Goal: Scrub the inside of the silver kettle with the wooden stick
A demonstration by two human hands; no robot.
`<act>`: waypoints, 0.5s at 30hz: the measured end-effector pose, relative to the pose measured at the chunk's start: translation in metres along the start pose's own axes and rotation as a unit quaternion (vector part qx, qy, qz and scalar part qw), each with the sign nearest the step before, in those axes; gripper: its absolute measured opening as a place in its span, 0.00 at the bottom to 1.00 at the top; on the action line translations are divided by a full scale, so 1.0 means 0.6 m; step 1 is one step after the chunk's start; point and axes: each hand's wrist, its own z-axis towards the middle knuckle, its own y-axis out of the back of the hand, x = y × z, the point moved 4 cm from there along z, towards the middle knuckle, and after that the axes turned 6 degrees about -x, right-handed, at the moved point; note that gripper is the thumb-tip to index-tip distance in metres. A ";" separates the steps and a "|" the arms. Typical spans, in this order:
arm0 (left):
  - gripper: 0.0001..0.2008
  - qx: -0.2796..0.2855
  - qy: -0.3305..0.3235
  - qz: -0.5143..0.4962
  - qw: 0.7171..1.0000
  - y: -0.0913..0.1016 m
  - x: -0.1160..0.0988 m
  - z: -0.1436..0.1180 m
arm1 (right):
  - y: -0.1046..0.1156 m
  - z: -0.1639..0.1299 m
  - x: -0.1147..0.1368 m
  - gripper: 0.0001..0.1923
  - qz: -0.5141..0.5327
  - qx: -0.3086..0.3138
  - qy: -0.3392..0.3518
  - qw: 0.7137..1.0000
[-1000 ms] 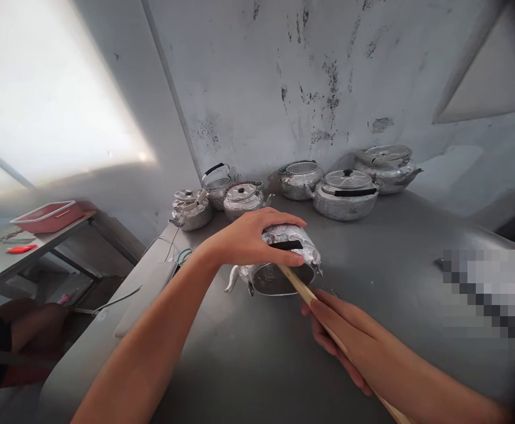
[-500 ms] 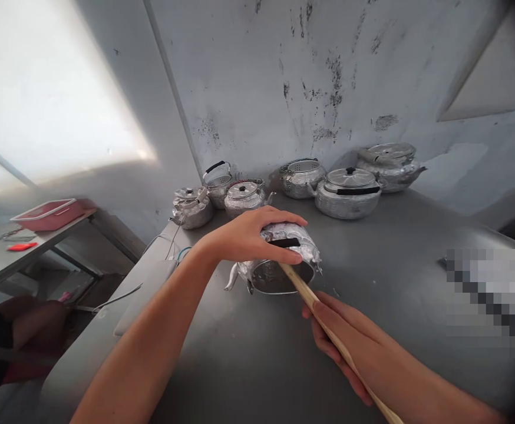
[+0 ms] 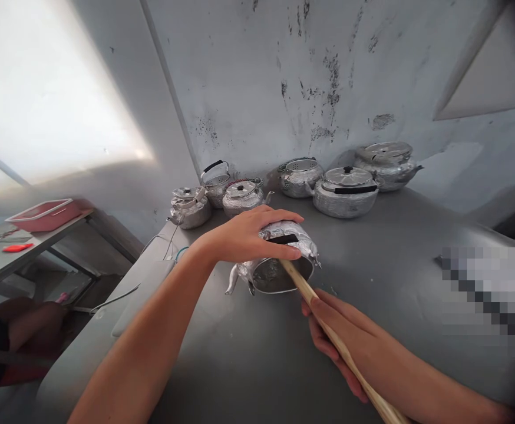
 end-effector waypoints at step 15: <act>0.34 0.022 0.017 -0.002 1.000 0.004 0.001 -0.002 | -0.002 0.002 -0.005 0.20 0.016 -0.003 0.001 1.000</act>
